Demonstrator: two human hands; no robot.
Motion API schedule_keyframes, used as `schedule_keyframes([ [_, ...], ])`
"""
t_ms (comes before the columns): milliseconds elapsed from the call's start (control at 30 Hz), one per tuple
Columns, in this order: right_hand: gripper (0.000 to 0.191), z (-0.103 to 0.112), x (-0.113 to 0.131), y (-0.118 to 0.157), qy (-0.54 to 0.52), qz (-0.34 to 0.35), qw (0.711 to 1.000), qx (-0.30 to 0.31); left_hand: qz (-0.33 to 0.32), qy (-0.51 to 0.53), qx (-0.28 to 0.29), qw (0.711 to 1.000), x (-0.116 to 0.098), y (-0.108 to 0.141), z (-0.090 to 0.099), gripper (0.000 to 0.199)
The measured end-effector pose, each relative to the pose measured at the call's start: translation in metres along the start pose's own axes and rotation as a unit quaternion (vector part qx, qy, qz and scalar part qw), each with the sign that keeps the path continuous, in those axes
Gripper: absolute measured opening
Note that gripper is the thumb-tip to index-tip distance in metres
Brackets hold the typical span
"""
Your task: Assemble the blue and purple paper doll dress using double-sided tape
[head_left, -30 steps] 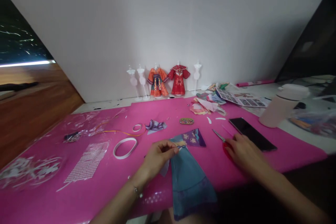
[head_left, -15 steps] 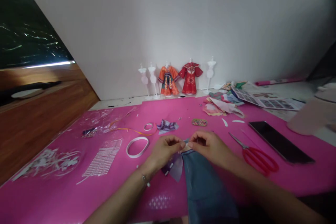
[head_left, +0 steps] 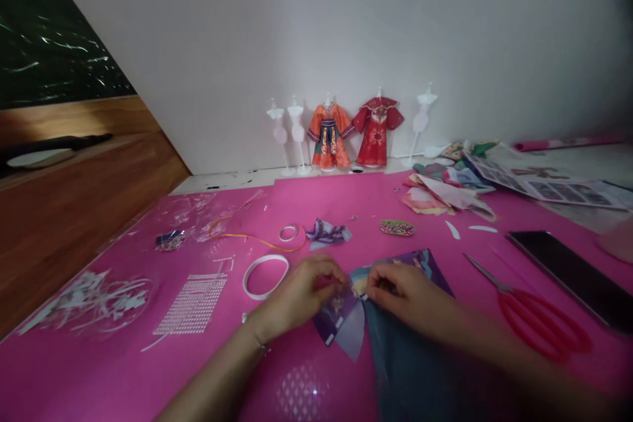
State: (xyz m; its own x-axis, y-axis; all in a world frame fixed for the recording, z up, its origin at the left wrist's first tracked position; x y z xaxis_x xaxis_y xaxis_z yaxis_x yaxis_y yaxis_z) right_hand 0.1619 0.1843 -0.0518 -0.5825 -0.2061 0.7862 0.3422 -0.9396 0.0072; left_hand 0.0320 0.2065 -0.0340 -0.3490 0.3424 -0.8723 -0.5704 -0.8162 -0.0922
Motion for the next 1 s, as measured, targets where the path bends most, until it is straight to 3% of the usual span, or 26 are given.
schedule_keyframes([
  [167,0.014,0.002,0.000,-0.006,0.046,-0.006,0.999,0.007,-0.050,-0.194,0.088,0.976,-0.004,0.007,-0.019,0.022],
  [267,0.013,0.001,-0.005,-0.012,0.030,-0.032,0.999,0.020,-0.049,-0.241,0.102,0.964,-0.003,0.008,-0.023,0.020],
  [533,0.015,-0.027,-0.012,-0.020,-0.052,-0.069,0.993,0.082,-0.043,-0.260,0.110,0.958,-0.001,0.010,-0.026,0.021],
  [733,0.020,-0.035,-0.020,-0.012,-0.122,-0.103,0.977,0.140,-0.037,-0.251,0.107,0.961,0.002,0.010,-0.025,0.021],
  [833,0.012,-0.040,-0.014,-0.007,-0.170,-0.121,0.961,0.183,-0.036,-0.245,0.103,0.963,0.003,0.010,-0.026,0.019],
  [1000,0.014,-0.040,-0.008,-0.002,-0.164,-0.131,0.960,0.188,-0.037,-0.240,0.102,0.965,0.000,0.011,-0.028,0.018],
])
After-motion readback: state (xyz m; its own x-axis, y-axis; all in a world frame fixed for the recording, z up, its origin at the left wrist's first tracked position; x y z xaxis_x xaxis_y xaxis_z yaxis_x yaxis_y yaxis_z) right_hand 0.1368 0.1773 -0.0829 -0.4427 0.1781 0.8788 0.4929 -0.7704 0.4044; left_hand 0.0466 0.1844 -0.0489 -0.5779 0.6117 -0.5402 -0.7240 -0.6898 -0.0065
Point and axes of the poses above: each hand's wrist, its own y-axis away from the middle knuckle, its own z-axis out of the back of the hand, x = y × z, the point moved 10 cm from there along -y, towards the middle knuckle
